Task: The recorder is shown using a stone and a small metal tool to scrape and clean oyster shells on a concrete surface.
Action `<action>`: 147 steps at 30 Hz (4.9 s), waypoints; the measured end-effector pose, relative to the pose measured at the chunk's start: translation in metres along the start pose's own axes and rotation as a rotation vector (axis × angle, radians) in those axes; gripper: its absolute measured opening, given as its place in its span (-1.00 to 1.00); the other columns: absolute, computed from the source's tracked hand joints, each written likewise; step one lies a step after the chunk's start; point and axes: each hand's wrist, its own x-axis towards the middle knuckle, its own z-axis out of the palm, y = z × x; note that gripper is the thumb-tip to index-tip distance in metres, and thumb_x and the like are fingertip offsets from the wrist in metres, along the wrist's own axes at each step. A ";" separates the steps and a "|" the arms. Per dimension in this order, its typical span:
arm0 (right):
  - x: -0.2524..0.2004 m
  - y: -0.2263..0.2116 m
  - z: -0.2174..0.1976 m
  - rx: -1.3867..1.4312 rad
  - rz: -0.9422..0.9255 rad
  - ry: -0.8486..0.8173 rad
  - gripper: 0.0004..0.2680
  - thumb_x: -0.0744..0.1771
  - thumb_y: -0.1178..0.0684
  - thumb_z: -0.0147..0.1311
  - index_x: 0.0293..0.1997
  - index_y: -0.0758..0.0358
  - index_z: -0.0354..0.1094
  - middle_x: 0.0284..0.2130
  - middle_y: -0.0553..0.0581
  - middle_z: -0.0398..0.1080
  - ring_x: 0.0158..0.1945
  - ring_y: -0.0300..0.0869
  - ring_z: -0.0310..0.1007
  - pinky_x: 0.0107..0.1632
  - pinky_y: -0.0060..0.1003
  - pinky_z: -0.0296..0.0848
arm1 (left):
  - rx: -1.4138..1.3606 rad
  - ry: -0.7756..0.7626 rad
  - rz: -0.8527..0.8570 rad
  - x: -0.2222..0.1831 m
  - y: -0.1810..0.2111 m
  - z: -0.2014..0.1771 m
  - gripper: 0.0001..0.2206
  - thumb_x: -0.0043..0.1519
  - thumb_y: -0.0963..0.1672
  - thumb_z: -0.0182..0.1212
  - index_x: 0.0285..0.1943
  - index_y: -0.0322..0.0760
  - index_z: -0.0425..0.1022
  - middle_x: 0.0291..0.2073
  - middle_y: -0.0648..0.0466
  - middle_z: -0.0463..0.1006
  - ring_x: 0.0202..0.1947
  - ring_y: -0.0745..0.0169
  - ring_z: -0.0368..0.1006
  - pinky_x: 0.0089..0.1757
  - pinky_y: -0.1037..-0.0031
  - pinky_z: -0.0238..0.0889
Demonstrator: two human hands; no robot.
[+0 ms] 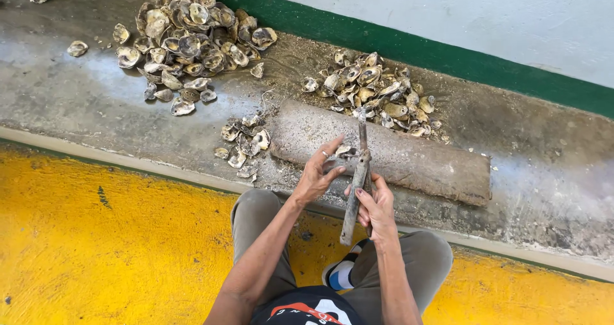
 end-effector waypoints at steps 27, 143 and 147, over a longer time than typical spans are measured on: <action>-0.014 -0.011 0.014 0.090 -0.244 0.088 -0.62 0.31 0.27 0.13 0.21 0.35 0.05 -0.29 0.22 0.52 -0.71 -0.47 0.17 -0.72 -0.58 0.16 | -0.616 0.432 -0.523 0.021 -0.054 0.024 -0.69 0.32 -0.21 0.11 0.26 -0.37 0.35 -0.03 -0.22 0.60 -0.20 -0.02 0.60 -0.15 0.30 0.56; 0.012 0.051 -0.032 -0.089 -0.102 0.253 -0.78 0.41 0.09 -0.05 0.15 0.34 0.10 -0.37 0.22 0.49 -0.72 -0.41 0.12 -0.73 -0.47 0.13 | 0.163 0.057 -0.382 -0.059 -0.018 -0.011 -0.57 0.41 -0.07 -0.06 0.40 -0.44 0.33 -0.54 0.12 0.44 -0.64 0.44 0.28 -0.63 0.51 0.17; 0.015 0.088 -0.050 -0.075 -0.003 0.257 -0.77 0.41 0.05 -0.06 0.15 0.30 0.09 -0.41 0.18 0.43 -0.73 -0.40 0.10 -0.74 -0.46 0.10 | 0.166 0.097 -0.402 -0.049 -0.017 -0.026 -0.53 0.38 -0.06 0.07 0.38 -0.50 0.33 -0.59 0.17 0.44 -0.62 0.48 0.28 -0.57 0.57 0.17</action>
